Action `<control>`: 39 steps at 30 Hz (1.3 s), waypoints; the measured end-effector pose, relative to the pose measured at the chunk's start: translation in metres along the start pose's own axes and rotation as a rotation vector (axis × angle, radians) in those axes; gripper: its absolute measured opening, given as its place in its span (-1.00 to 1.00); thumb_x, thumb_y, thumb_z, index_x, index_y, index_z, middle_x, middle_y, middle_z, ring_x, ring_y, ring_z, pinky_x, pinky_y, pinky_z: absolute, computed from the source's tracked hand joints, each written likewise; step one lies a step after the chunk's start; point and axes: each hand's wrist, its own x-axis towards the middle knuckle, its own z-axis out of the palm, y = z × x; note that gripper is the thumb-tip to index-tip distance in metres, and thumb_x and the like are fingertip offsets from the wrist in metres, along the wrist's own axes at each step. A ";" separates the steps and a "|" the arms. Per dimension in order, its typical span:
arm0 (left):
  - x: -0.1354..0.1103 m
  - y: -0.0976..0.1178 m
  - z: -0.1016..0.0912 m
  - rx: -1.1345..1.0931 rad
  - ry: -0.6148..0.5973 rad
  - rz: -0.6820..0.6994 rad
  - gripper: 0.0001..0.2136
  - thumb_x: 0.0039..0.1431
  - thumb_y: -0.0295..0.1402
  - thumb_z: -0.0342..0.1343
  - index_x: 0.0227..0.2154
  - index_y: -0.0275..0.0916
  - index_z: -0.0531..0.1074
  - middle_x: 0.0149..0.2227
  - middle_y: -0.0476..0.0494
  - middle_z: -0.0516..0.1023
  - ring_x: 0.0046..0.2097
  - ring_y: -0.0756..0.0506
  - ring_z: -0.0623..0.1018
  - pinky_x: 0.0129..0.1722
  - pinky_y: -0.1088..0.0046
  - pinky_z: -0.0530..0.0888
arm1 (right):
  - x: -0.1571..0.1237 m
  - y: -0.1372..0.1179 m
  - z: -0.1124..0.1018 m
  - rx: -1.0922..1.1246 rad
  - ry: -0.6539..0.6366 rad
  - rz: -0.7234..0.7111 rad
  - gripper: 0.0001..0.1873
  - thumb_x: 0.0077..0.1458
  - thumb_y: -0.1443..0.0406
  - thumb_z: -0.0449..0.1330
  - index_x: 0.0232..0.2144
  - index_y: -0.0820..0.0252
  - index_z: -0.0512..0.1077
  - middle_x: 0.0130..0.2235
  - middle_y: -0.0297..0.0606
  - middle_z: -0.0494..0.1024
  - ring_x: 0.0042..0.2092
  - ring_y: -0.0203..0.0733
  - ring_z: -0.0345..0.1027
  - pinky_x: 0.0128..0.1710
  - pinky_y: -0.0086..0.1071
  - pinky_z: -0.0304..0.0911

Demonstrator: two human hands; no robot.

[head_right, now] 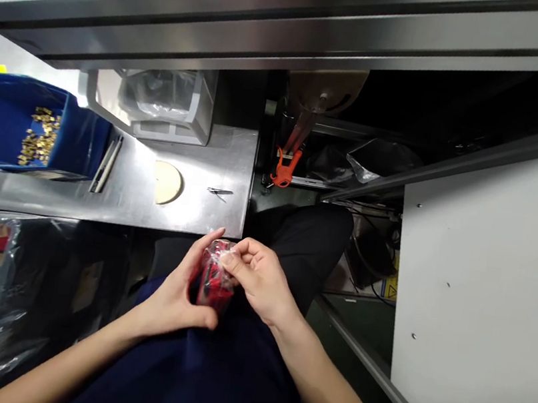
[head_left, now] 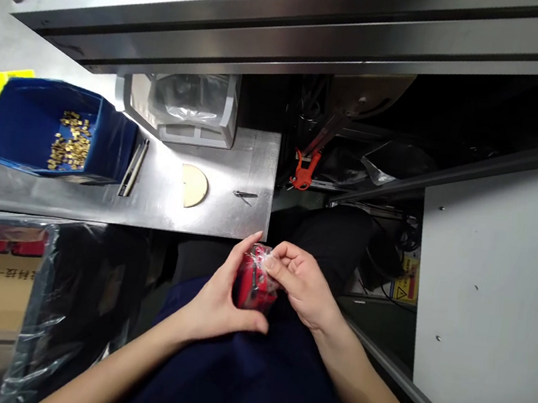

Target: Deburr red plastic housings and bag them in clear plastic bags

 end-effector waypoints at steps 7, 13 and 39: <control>-0.002 -0.001 0.004 -0.088 0.120 -0.043 -0.29 0.05 -0.28 0.47 0.22 -0.08 0.27 0.12 -0.22 0.42 0.06 -0.25 0.51 0.06 0.26 0.48 | -0.013 -0.024 0.000 -0.666 0.018 -0.238 -0.86 0.31 0.27 0.26 -0.33 0.12 0.42 -0.36 -0.43 0.54 -0.33 -0.30 0.46 -0.32 -0.45 0.30; 0.005 0.001 0.003 -0.419 0.060 -0.150 -0.37 0.06 -0.15 0.45 0.16 -0.17 0.39 -0.07 -0.14 0.54 -0.10 -0.13 0.55 -0.08 0.46 0.48 | -0.012 -0.005 -0.010 -1.133 -0.074 -0.641 -0.84 0.40 0.40 0.07 -0.23 0.18 0.44 -0.19 -0.23 0.56 -0.18 -0.20 0.44 -0.16 -0.35 0.28; 0.012 0.000 -0.009 -1.184 -0.171 -0.679 -0.38 0.35 0.17 -0.04 -0.07 -0.35 0.57 -0.20 -0.40 0.69 -0.14 -0.40 0.70 -0.11 -0.01 0.63 | -0.016 -0.029 -0.019 -1.401 -0.450 -0.489 -0.51 0.25 0.45 0.20 0.20 0.12 0.38 0.32 -0.22 0.41 0.38 -0.13 0.15 0.36 -0.15 0.09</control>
